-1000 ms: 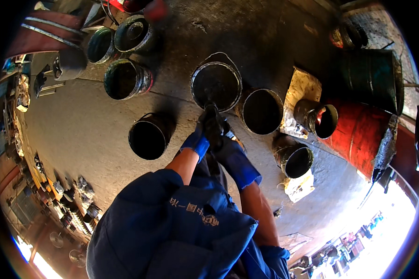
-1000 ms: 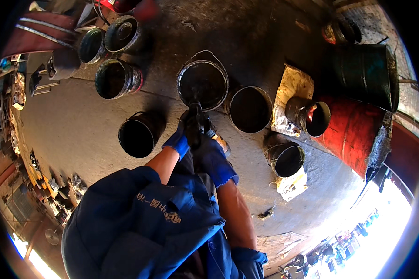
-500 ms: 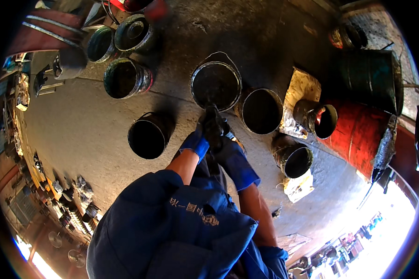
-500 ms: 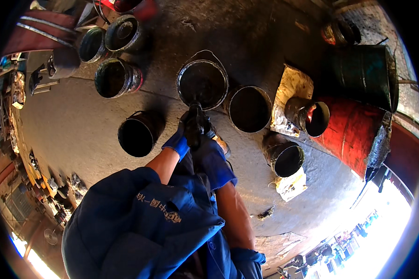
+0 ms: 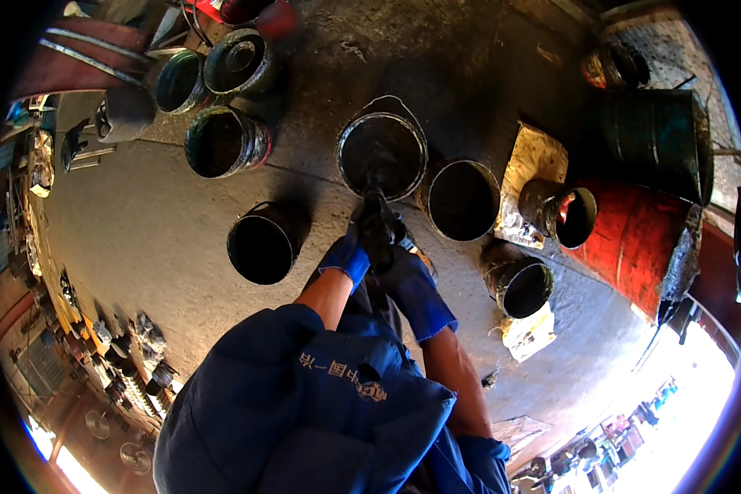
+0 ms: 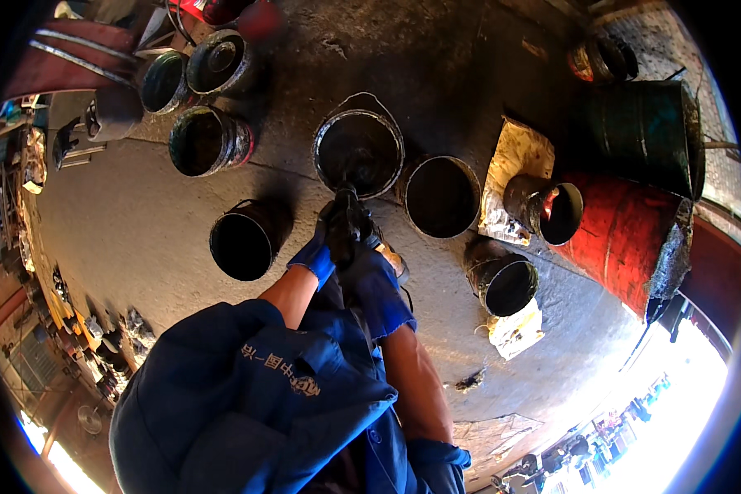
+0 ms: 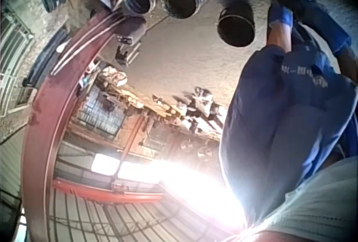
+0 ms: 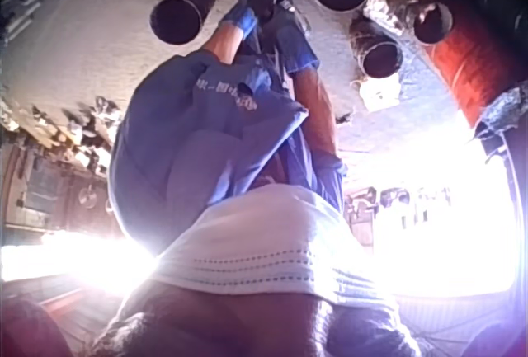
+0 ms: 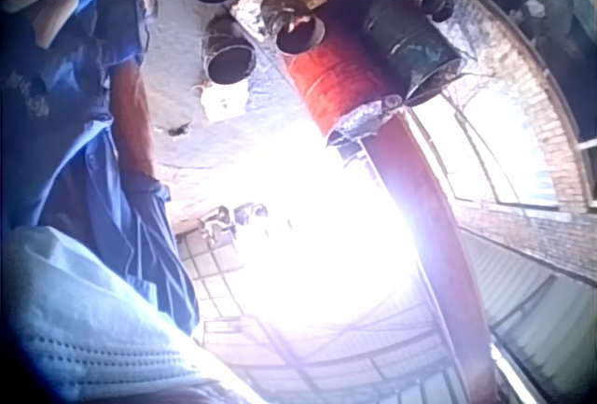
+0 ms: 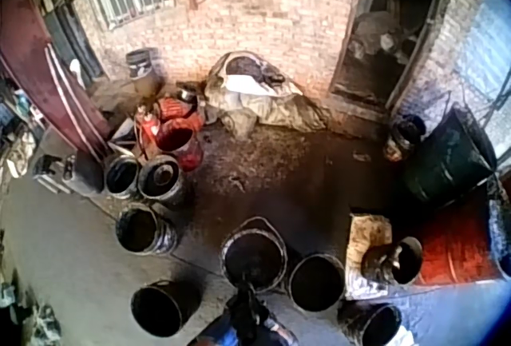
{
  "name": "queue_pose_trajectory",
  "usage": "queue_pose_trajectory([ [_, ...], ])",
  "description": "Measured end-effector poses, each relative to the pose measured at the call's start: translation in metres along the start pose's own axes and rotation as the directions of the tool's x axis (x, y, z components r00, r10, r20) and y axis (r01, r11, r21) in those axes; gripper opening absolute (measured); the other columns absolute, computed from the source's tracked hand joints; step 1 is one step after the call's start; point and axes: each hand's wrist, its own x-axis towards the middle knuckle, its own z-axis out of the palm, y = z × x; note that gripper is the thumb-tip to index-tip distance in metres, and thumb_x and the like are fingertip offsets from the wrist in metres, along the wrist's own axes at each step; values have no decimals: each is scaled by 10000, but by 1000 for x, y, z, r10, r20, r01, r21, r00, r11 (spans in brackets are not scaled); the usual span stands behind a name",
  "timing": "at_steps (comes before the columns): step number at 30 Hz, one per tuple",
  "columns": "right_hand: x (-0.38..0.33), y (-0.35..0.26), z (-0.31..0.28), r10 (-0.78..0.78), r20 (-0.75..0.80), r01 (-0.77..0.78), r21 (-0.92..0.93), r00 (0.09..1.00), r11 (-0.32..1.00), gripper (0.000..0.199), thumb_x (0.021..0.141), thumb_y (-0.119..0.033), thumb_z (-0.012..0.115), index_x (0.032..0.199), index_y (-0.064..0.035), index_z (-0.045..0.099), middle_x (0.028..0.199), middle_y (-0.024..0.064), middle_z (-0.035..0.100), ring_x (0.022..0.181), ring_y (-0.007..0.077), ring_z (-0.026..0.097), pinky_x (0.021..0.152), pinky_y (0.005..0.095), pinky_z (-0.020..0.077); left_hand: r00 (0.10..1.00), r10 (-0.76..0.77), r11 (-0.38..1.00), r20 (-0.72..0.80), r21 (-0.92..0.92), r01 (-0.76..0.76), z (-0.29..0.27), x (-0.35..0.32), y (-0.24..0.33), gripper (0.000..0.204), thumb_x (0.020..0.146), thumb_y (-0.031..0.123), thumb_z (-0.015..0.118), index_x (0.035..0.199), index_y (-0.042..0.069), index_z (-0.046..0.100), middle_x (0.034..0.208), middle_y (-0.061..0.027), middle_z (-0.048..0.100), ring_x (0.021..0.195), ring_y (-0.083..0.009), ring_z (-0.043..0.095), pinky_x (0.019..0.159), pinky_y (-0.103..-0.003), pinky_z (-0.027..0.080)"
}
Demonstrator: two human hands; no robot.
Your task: The person picks up a paint bucket and places it on the floor among other buckets. They then use a power drill with a mixing attachment to stir the contents of the bucket. The person also handles a piece of cloth and a pair of scissors during the process.
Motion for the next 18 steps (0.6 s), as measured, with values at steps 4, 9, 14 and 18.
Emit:
queue_pose_trajectory([
  [4, 2, -8, -1, 6, 64, -4, -32, 998, 999, 357, 802, -408, 639, 978, -103, 697, 958, 202, 689, 927, 389, 654, 793, 455, 518, 999, 45, 974, 22, 223, -49, -35, -30, 25, 225, 976, 370, 454, 906, 164, 508, 779, -45, 515, 683, -137, 516, 663, -356, 480],
  [9, -2, -16, -4, 41, 90, -38, -44, 995, 998, 372, 805, -410, 632, 1012, -107, 693, 963, 202, 691, 934, 394, 654, 802, 458, 518, 980, 133, 972, -148, 211, -100, -56, -49, 40, 230, 962, 377, 479, 932, 153, 522, 799, -49, 531, 711, -148, 526, 689, -367, 491],
  [14, -4, -11, -7, 64, 75, -64, -2, 995, 998, 384, 795, -417, 643, 1022, -110, 683, 976, 202, 691, 941, 391, 655, 805, 464, 515, 956, -92, 994, 278, -26, 103, -9, -6, -6, 244, 945, 372, 514, 986, 136, 558, 825, -47, 551, 716, -151, 534, 689, -345, 501],
  [18, -2, -14, -7, -18, 60, 19, -14, 998, 1000, 381, 794, -418, 648, 1012, -107, 677, 982, 209, 685, 944, 397, 649, 795, 469, 513, 977, 135, 990, -162, 57, -127, -32, -34, 17, 160, 941, 304, 548, 905, 148, 532, 675, 11, 470, 535, -88, 456, 508, -253, 442],
])
